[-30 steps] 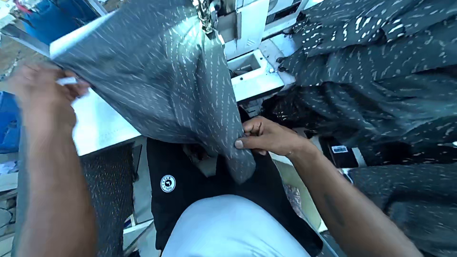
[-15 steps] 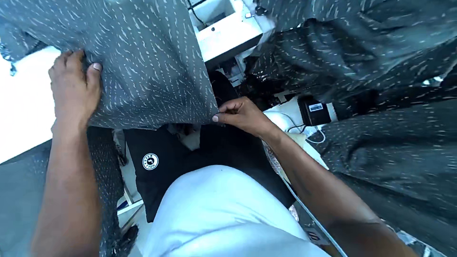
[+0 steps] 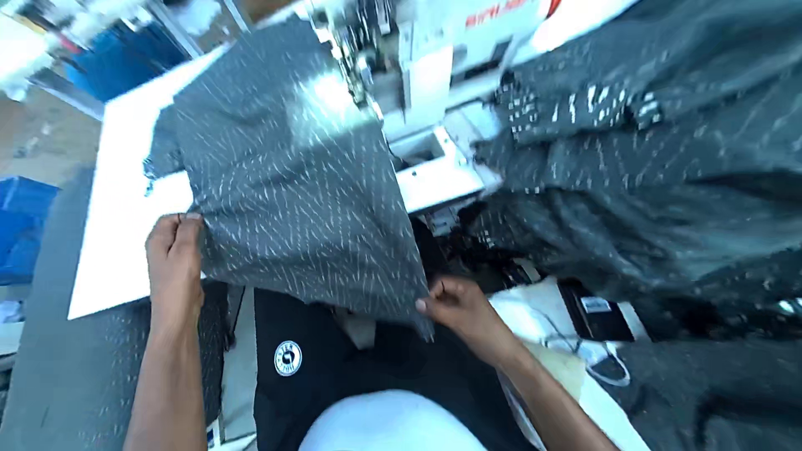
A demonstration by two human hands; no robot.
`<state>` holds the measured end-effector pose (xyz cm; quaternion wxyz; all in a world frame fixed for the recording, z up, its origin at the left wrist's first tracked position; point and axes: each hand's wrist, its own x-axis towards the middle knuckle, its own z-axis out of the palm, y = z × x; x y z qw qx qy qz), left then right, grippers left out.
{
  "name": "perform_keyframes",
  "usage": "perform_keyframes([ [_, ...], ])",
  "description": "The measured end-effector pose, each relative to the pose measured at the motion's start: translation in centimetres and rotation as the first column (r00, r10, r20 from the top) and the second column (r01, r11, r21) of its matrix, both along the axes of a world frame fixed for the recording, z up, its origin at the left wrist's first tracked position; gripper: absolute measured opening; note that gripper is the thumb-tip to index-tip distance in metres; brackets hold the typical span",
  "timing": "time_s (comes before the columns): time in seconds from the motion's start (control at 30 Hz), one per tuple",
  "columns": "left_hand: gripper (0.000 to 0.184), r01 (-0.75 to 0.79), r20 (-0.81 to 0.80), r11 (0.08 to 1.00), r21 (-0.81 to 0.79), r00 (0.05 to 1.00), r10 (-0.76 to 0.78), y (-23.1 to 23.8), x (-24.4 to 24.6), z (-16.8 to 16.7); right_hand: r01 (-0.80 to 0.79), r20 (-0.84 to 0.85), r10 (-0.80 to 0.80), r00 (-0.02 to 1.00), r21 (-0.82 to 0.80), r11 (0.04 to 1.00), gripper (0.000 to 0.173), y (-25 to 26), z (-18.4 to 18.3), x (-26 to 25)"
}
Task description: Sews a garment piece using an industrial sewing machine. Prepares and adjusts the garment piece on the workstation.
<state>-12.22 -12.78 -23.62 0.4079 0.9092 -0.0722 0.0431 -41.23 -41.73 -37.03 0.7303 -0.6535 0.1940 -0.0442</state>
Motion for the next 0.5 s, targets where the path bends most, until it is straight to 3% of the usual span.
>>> perform_keyframes([
  [0.07,0.015,-0.043,-0.102,0.959,-0.281,0.995,0.015,0.3,0.4,-0.4,-0.004,0.026,0.002,1.000,0.075,0.997,0.019,0.1,-0.2,-0.4],
  [0.1,0.011,-0.045,-0.127,0.938,-0.343,0.992,0.001,0.5,0.6,-0.7,-0.006,0.041,0.002,0.999,0.097,0.995,0.019,0.1,-0.3,-0.4],
  [0.27,0.005,-0.039,-0.104,0.897,-0.441,0.995,-0.007,-0.2,1.1,-0.1,0.036,0.099,-0.050,0.994,0.138,0.990,0.019,-0.1,1.6,0.4],
  [0.5,0.025,-0.030,-0.084,0.847,-0.531,0.996,-0.018,-1.5,3.4,2.6,0.085,0.177,-0.111,0.978,0.151,0.985,0.017,-0.8,4.1,3.1],
])
